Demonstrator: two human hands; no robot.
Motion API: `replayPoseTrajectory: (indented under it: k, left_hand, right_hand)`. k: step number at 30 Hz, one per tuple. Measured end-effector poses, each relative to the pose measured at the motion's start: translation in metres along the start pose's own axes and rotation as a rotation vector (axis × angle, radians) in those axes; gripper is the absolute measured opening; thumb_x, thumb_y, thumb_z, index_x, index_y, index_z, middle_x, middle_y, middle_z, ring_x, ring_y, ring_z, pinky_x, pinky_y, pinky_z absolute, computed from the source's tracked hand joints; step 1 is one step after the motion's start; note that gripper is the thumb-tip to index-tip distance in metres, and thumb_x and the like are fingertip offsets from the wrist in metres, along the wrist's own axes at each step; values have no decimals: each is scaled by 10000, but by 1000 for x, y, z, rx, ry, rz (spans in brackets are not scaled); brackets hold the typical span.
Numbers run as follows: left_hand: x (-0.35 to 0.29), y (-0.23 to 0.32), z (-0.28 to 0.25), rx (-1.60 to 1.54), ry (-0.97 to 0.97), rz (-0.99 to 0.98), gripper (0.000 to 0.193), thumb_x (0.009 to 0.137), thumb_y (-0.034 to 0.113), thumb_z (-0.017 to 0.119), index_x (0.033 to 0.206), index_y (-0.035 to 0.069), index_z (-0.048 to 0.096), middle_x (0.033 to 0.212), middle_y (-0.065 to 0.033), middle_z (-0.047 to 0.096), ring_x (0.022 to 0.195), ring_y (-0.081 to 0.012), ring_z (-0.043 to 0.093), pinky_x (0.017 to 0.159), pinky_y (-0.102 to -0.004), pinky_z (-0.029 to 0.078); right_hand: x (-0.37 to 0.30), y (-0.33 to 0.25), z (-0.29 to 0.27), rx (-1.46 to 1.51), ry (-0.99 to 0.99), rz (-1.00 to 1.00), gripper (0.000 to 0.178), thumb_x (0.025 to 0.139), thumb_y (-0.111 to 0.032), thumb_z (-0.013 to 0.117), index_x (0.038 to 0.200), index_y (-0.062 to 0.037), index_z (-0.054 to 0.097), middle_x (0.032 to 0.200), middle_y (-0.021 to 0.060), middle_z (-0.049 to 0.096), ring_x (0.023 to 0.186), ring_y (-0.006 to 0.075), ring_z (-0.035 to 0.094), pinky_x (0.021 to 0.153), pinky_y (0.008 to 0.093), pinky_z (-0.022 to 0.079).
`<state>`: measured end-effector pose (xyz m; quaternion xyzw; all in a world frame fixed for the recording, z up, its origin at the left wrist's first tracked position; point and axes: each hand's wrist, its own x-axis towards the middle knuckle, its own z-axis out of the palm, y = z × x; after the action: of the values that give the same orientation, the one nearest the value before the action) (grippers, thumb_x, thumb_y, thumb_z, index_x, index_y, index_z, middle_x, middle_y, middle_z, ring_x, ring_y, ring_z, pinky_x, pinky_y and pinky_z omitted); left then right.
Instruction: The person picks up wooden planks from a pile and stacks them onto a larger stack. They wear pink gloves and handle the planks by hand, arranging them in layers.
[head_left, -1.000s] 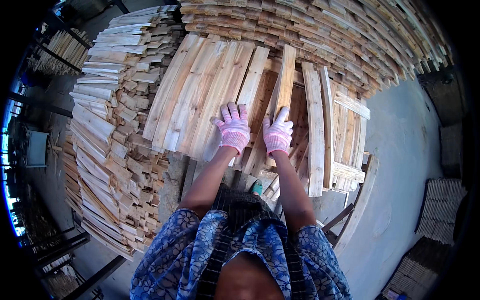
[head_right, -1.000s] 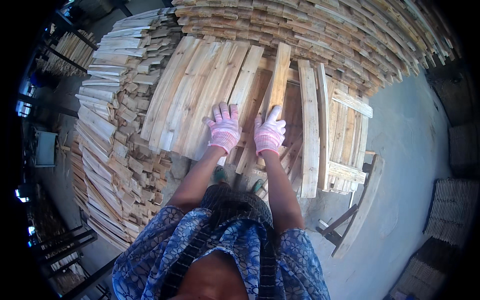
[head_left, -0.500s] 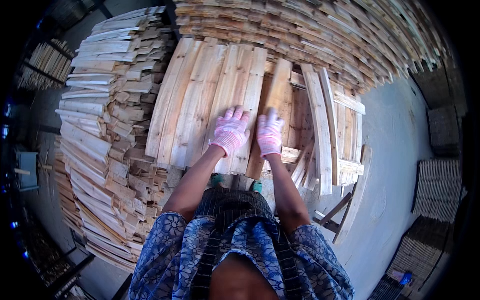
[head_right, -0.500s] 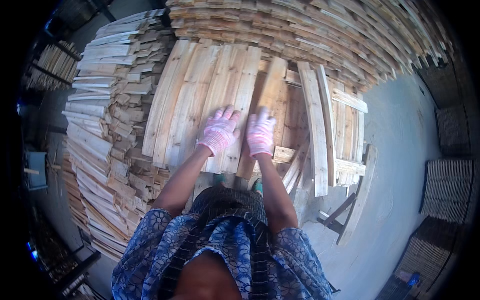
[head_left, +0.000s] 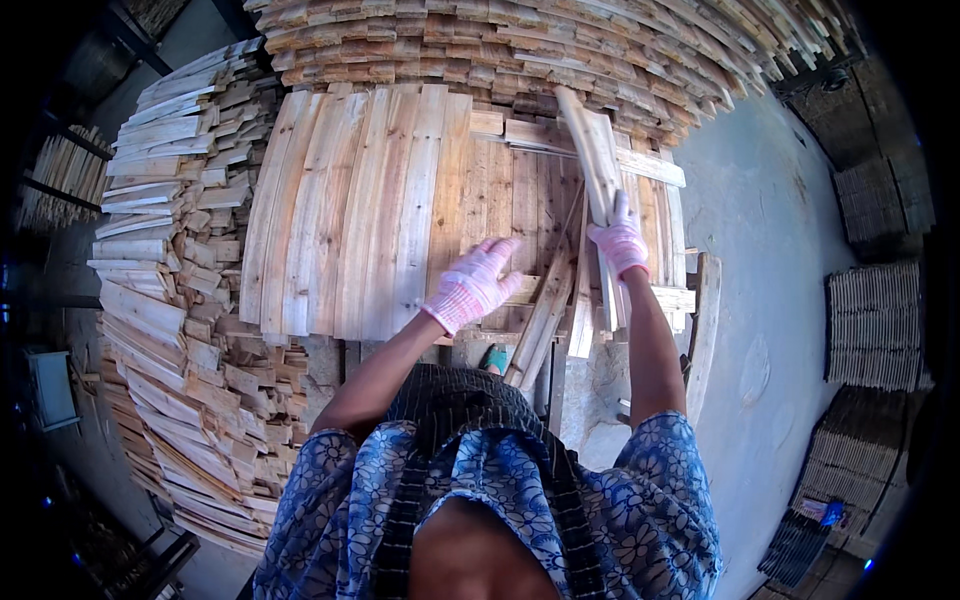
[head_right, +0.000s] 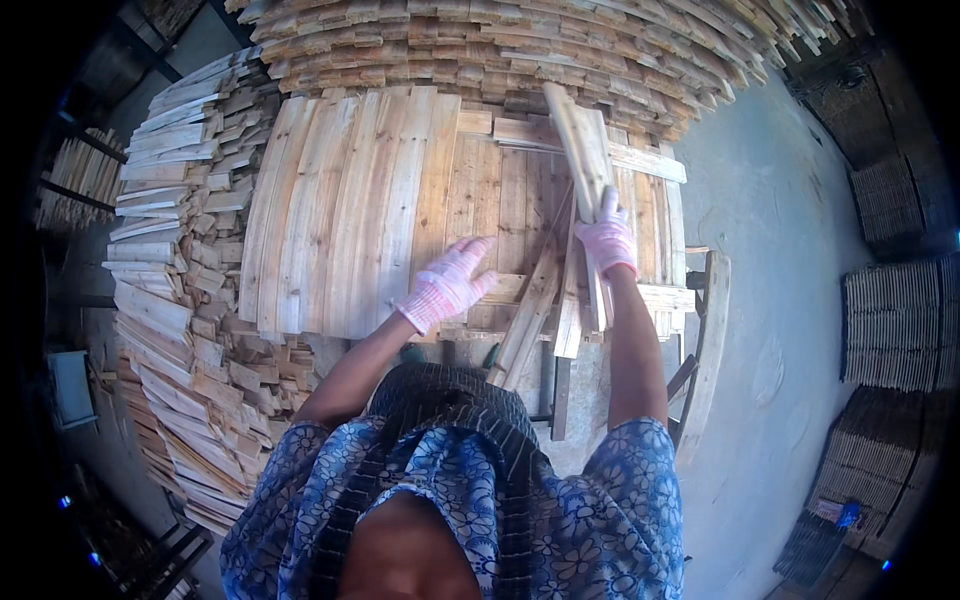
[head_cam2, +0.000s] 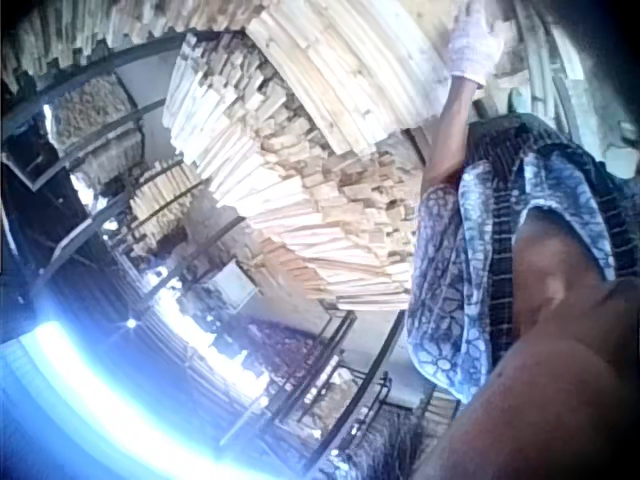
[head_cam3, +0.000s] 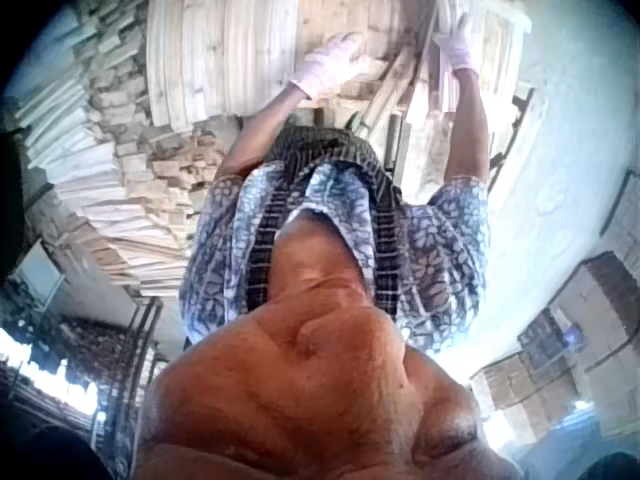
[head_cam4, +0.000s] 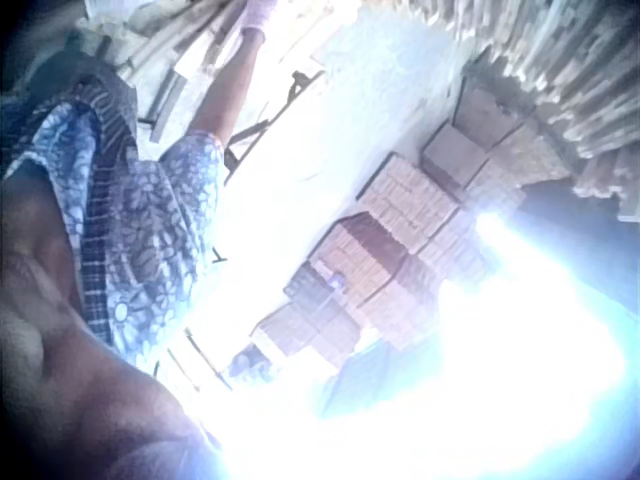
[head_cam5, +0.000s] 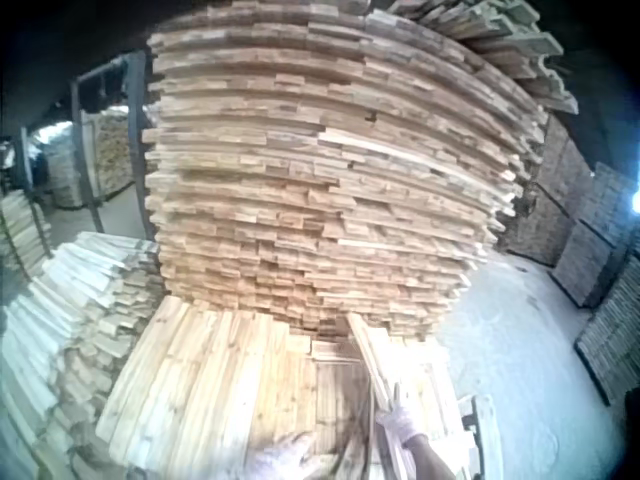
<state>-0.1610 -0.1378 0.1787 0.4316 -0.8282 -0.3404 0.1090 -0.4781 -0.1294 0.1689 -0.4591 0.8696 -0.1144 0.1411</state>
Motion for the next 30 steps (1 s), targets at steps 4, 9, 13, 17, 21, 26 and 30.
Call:
replayPoseTrajectory:
  k: [4, 9, 13, 17, 21, 26, 30]
  left_hand:
    - [30, 40, 39, -141, -111, -118, 657, 955, 452, 582, 1516, 151, 421, 1522, -162, 472, 1372, -381, 477, 1127, -469, 413]
    - [111, 90, 86, -158, -161, -482, 997, 858, 607, 677, 1595, 108, 231, 1521, -263, 419, 1386, -420, 459, 1114, -496, 425]
    - [151, 83, 132, -305, -206, -525, 1152, 774, 527, 799, 1590, 6, 173, 1503, -291, 456, 1380, -380, 490, 1133, -443, 419]
    - [101, 100, 66, -926, -177, -430, 769, 824, 296, 826, 1405, -48, 459, 1336, -229, 621, 1235, -331, 608, 1067, -428, 495]
    - [49, 32, -12, -867, 64, -306, 832, 831, 217, 822, 1473, -62, 371, 1330, -227, 622, 1212, -320, 606, 1083, -409, 466]
    - [-19, -66, -118, 242, 299, -655, 689, 863, 358, 737, 1423, 72, 456, 1215, -239, 648, 1135, -400, 633, 995, -463, 499]
    - [-65, -113, -97, 656, 207, -848, 705, 884, 422, 679, 1502, 220, 408, 1308, -235, 584, 1217, -437, 565, 1031, -498, 470]
  right_hand:
    - [24, 88, -35, 343, -169, 86, 882, 850, -375, 719, 1562, -69, 297, 1177, 216, 679, 1056, 358, 679, 889, 436, 524]
    - [22, 128, -60, 277, 22, 109, 808, 833, -308, 726, 1505, -56, 357, 1209, 256, 646, 1048, 375, 678, 874, 470, 538]
    - [16, 112, -54, -215, -73, 156, 952, 840, -243, 711, 1615, -234, 158, 1308, 289, 537, 1104, 490, 637, 919, 510, 545]
    - [13, 127, -37, -182, -92, 185, 1001, 827, -214, 721, 1633, -251, 130, 1320, 312, 528, 1143, 489, 617, 964, 511, 525]
    - [22, 142, -47, 68, -139, 68, 1008, 809, -160, 677, 1642, -214, 112, 1416, 319, 498, 1222, 449, 599, 1007, 484, 504]
    - [22, 146, -62, 289, -158, -66, 1036, 786, -146, 719, 1636, -115, 127, 1396, 266, 572, 1220, 366, 622, 1019, 414, 501]
    - [-29, 47, -41, 789, -316, -211, 1044, 787, -151, 759, 1635, -110, 153, 1365, 247, 592, 1177, 289, 641, 962, 387, 520]
